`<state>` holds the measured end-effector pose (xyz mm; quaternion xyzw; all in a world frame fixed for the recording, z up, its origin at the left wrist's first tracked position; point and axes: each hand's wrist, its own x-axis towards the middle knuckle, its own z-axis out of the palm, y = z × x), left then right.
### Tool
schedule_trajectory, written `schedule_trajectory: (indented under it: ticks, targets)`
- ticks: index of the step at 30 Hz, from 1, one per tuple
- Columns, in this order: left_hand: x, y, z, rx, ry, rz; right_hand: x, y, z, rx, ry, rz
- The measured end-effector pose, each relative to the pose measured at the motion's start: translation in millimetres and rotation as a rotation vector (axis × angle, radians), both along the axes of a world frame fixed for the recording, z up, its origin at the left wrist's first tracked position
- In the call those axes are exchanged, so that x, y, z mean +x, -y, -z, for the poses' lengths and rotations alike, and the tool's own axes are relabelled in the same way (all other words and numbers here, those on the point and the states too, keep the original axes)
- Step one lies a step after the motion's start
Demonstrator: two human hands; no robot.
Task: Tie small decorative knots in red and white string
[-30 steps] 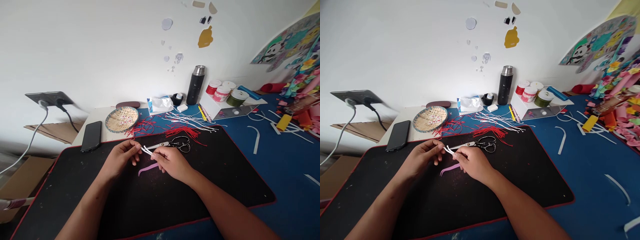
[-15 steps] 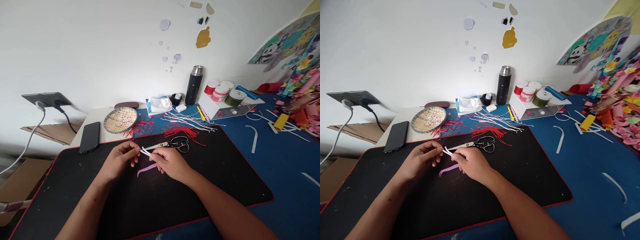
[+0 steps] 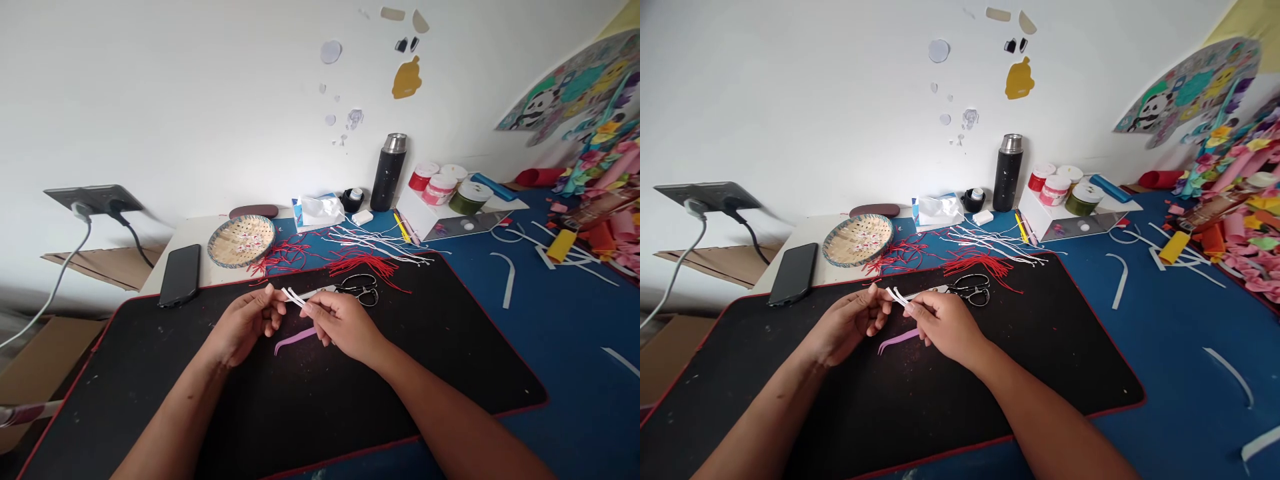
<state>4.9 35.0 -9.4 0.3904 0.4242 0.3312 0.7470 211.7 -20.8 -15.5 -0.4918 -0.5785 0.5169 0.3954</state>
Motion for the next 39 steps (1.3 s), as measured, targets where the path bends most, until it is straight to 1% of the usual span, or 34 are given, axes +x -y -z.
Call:
schedule_trajectory:
  ticks: [3, 8, 11, 15, 22, 30, 39]
  targets:
    - [1, 2, -0.9, 0.02, 0.017, 0.074, 0, 0, -0.6, -0.005, -0.035, 0.002]
    - [1, 4, -3.9, 0.032, -0.002, 0.01, -2, 1, 0.6, -0.048, -0.011, -0.084]
    - [-1, 2, -4.1, 0.056, -0.075, 0.021, -2, 2, 1.0, -0.051, 0.013, -0.088]
    - [-7, -2, -5.0, 0.111, -0.188, 0.087, -2, 2, 1.7, -0.059, 0.031, -0.067]
    - [-13, -6, -4.8, 0.233, -0.358, 0.225, -1, 1, 1.7, -0.041, 0.077, -0.075]
    - [-19, -7, -7.0, 0.17, -0.27, 0.31, -1, 2, -0.4, -0.052, 0.092, -0.085]
    - [-20, -9, -8.5, 0.128, -0.225, 0.271, -1, 1, -1.9, -0.056, 0.09, -0.083]
